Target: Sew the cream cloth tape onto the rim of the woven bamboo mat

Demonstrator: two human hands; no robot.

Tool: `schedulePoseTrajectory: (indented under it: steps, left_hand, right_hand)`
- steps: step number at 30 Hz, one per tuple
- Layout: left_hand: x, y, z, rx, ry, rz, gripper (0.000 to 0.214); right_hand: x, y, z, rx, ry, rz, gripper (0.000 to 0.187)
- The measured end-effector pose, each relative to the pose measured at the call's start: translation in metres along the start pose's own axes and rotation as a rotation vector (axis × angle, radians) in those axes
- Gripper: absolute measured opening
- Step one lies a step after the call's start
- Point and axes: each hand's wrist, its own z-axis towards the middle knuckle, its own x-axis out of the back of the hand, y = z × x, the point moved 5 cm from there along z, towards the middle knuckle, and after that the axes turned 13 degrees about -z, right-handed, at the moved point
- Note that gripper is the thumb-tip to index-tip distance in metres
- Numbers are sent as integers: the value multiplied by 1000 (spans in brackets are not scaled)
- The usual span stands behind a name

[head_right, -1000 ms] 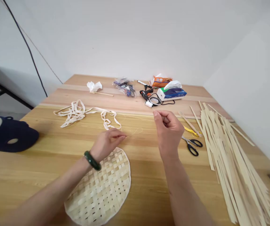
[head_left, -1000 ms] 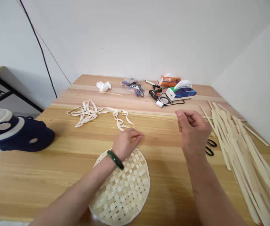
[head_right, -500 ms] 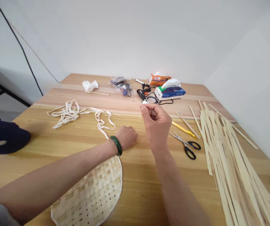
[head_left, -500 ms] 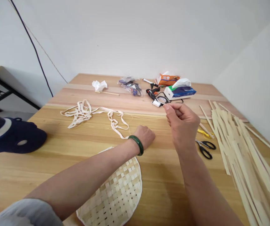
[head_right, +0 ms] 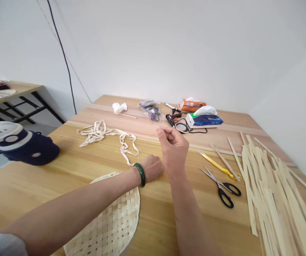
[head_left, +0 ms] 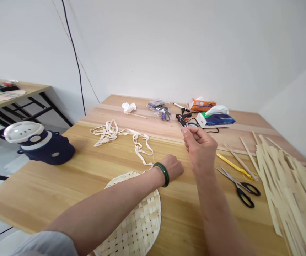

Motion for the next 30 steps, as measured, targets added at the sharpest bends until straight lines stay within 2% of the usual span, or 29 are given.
schedulePoseTrajectory:
  steps: [4,7,10,14,16,19,21,25,30]
  left_hand:
    - [1,-8,0,25,57,-102,9]
    - [10,-23,-14,83,159,-240,4]
    - [21,-41,-43,157,269,-450,5]
    - [24,-53,-91,193,344,-765,10]
    - [22,-58,-114,220,412,-1075,10]
    - [12,-64,-141,246,523,-1716,13]
    - [6,-66,-153,244,560,-1931,16]
    - [-2,-72,-167,287,601,-2004,14]
    - [-4,-70,-176,299,593,-2015,12]
  right_hand:
    - [4,-5,0,12,-20,-11,23]
    - [6,-7,1,6,-40,-28,25]
    - [1,-3,-1,-33,-103,-26,27]
    - [-26,9,-15,-104,-302,-14,29]
    - [-44,15,-28,-137,-421,-15,29]
    - [-65,21,-50,-166,-554,-40,28]
    - [-74,23,-63,-174,-624,-64,26]
    - [-86,24,-82,-223,-780,-92,26]
    - [-89,23,-88,-272,-808,-132,29]
